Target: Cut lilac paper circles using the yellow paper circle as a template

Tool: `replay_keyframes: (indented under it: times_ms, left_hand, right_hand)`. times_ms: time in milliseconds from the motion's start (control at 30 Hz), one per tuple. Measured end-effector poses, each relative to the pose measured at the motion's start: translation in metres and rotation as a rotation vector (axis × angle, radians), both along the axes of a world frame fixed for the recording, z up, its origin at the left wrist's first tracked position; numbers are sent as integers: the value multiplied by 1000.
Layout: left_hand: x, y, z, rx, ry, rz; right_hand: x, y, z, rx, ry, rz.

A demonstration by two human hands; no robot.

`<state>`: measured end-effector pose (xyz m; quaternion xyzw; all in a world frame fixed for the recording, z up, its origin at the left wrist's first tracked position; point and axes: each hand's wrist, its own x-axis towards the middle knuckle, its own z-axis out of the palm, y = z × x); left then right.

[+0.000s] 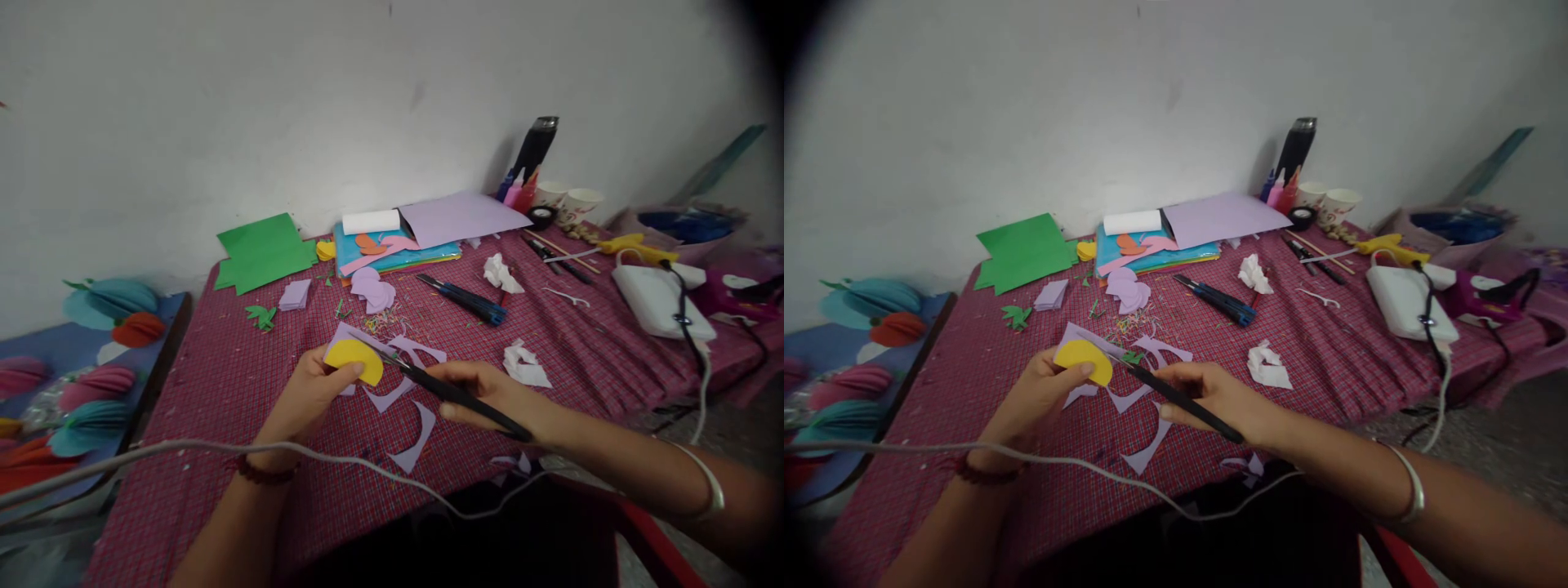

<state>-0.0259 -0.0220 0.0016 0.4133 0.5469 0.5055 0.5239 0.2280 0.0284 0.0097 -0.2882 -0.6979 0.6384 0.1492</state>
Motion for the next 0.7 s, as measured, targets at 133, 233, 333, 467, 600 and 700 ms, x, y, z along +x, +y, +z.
replay_keyframes:
  times_ms: [133, 233, 333, 467, 600, 700]
  left_hand:
    - [-1, 0, 4, -19, 67, -80]
    - [-1, 0, 7, -29, 126, -113]
    - [-2, 1, 6, -20, 143, -140]
    - [-3, 2, 3, 2, 64, -167]
    - [-3, 1, 4, -19, 50, -173]
    - [-3, 1, 5, -19, 90, -206]
  right_hand:
    - [5, 1, 1, 29, -43, 24]
    - [8, 2, 2, 51, -64, 42]
    - [11, 2, 4, 37, -64, 70]
    - [15, 3, 4, 5, -61, 96]
    - [18, 4, 2, 2, -75, 91]
    - [20, 4, 0, -15, -74, 88]
